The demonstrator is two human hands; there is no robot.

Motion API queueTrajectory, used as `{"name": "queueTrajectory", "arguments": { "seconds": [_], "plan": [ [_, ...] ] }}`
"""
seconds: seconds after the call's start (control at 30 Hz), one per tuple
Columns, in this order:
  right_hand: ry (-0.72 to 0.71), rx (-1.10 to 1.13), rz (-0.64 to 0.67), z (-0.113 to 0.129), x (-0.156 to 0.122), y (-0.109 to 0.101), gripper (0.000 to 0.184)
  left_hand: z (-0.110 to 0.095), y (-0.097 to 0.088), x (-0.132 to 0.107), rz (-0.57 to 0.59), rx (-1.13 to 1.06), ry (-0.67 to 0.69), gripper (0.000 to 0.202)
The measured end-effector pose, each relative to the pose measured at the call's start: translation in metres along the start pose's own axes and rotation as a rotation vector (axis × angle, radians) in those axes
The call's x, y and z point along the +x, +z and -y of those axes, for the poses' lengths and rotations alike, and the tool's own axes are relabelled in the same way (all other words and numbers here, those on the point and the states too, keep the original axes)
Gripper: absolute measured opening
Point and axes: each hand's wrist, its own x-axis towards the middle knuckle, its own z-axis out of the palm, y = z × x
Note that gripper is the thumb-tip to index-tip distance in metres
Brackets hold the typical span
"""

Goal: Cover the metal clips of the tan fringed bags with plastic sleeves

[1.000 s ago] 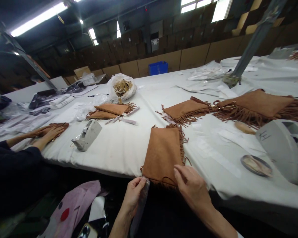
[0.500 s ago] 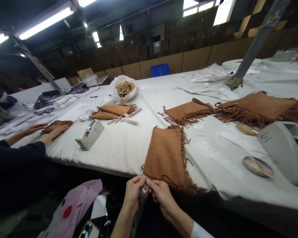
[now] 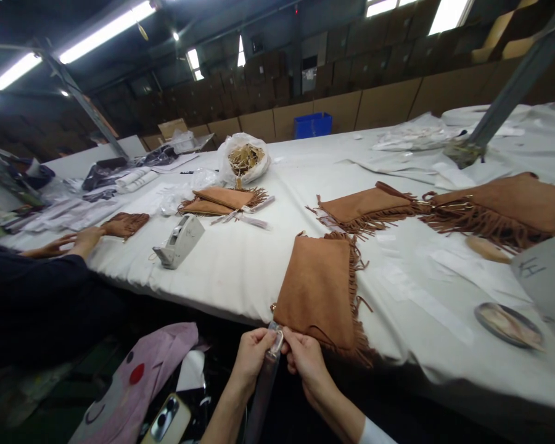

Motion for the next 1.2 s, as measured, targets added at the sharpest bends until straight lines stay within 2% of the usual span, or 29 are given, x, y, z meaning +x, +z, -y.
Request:
{"name": "queueTrajectory", "arguments": {
  "seconds": [0.1,0.23,0.3,0.37,0.47,0.57,0.7,0.77,0.83,1.0,1.07,1.13,1.2],
  "plan": [
    [0.02,-0.136,-0.015,0.008,-0.009,-0.006,0.053,0.002,0.0,0.001,-0.049,-0.003,0.025,0.038],
    [-0.198,-0.381,-0.024,0.018,-0.017,-0.013,0.047,-0.002,-0.002,0.0,-0.029,0.056,0.012,0.039],
    [-0.221,-0.439,0.014,0.019,-0.015,-0.011,0.046,-0.004,-0.003,0.0,-0.034,0.06,0.005,0.04],
    [-0.137,-0.421,0.073,0.018,-0.01,-0.006,0.049,-0.005,-0.003,0.0,-0.037,0.05,0.01,0.04],
    [-0.017,-0.261,0.125,0.015,-0.001,0.003,0.049,-0.007,-0.002,-0.001,-0.027,0.035,0.012,0.041],
    [-0.015,-0.131,0.119,0.013,0.005,0.009,0.047,-0.007,-0.001,-0.004,-0.029,-0.023,0.029,0.043],
    [-0.047,-0.093,0.104,0.011,0.006,0.012,0.047,-0.004,0.0,-0.01,0.02,-0.168,-0.017,0.043],
    [-0.052,-0.1,0.095,0.009,0.007,0.011,0.047,0.0,-0.001,-0.011,-0.026,-0.183,-0.053,0.043],
    [-0.051,-0.106,0.081,0.008,0.008,0.011,0.046,0.003,0.0,-0.011,-0.121,-0.164,-0.057,0.042],
    [0.05,-0.016,0.063,0.011,0.011,0.016,0.039,0.007,0.004,-0.007,-0.266,-0.038,0.076,0.041],
    [0.103,0.053,0.066,0.015,0.008,0.016,0.034,0.008,0.005,-0.007,-0.292,-0.019,0.097,0.04],
    [0.11,0.015,0.067,0.019,0.003,0.012,0.034,0.008,0.005,-0.008,-0.289,-0.08,0.072,0.037],
    [-0.02,-0.175,0.033,0.023,-0.004,0.004,0.035,0.006,0.003,-0.008,-0.261,-0.18,0.013,0.035]
  ]
}}
